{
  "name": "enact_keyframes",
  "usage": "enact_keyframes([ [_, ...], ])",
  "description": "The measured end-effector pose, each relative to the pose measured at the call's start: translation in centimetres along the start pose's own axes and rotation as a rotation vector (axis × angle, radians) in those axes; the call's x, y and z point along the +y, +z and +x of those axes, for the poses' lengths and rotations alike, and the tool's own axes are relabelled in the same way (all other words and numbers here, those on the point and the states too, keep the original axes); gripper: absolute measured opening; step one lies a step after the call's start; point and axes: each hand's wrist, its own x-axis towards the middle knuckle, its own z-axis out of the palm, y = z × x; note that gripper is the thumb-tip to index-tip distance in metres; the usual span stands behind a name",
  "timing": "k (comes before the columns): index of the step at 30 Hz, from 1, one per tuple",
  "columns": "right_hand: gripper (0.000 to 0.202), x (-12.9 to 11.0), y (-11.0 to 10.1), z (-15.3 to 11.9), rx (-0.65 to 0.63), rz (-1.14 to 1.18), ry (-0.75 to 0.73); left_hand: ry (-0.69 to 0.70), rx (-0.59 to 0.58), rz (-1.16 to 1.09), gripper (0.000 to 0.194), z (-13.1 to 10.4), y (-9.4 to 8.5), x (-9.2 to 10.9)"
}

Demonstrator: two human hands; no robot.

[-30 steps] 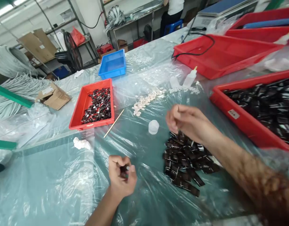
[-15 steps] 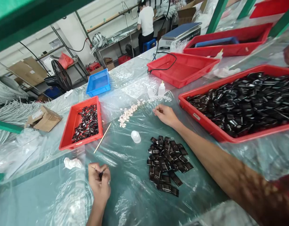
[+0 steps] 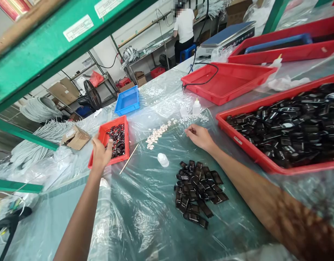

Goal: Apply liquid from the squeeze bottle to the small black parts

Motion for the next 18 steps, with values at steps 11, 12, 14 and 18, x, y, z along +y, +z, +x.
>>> enact_keyframes([
  [11,0.026,-0.3,0.1,-0.1,-0.025,-0.029,0.0,0.24,-0.095,0.025,0.05,-8.1,-2.2,3.9],
  [12,0.026,-0.3,0.0,-0.1,-0.033,-0.038,-0.003,0.273,-0.16,0.006,0.049,-9.9,-1.4,4.3],
  [14,0.027,-0.5,-0.3,-0.1,-0.053,-0.055,-0.009,0.351,-0.313,-0.038,0.036,-13.7,0.6,5.7],
  [18,0.03,-1.0,-0.7,-0.3,-0.07,-0.077,-0.01,0.439,-0.55,-0.005,0.028,-20.0,5.1,9.5],
])
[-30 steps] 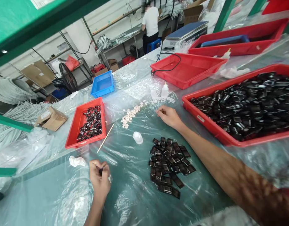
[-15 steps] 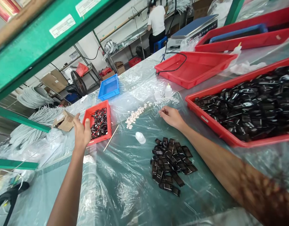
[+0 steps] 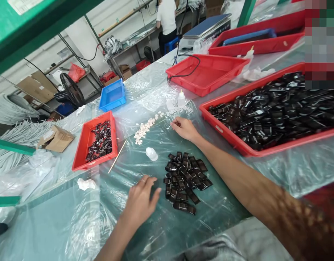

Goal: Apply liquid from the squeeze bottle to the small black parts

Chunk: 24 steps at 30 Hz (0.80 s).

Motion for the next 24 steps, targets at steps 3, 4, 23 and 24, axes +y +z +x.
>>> enact_keyframes([
  [3,0.033,-0.3,0.0,-0.1,0.002,-0.007,-0.005,0.009,-0.013,0.03,0.039,1.0,3.2,2.7],
  [4,0.034,-0.4,0.0,-0.2,0.004,-0.011,-0.006,0.015,-0.005,0.031,0.038,1.4,3.8,3.1],
  [23,0.013,-8.6,-1.9,-6.1,-0.849,-0.162,-0.417,-0.083,0.245,-0.197,0.014,-1.9,2.5,-6.1],
  [24,0.01,-8.9,-1.7,-7.1,-0.94,-0.189,-0.441,-0.054,0.235,-0.174,0.015,-2.0,2.7,-5.9],
])
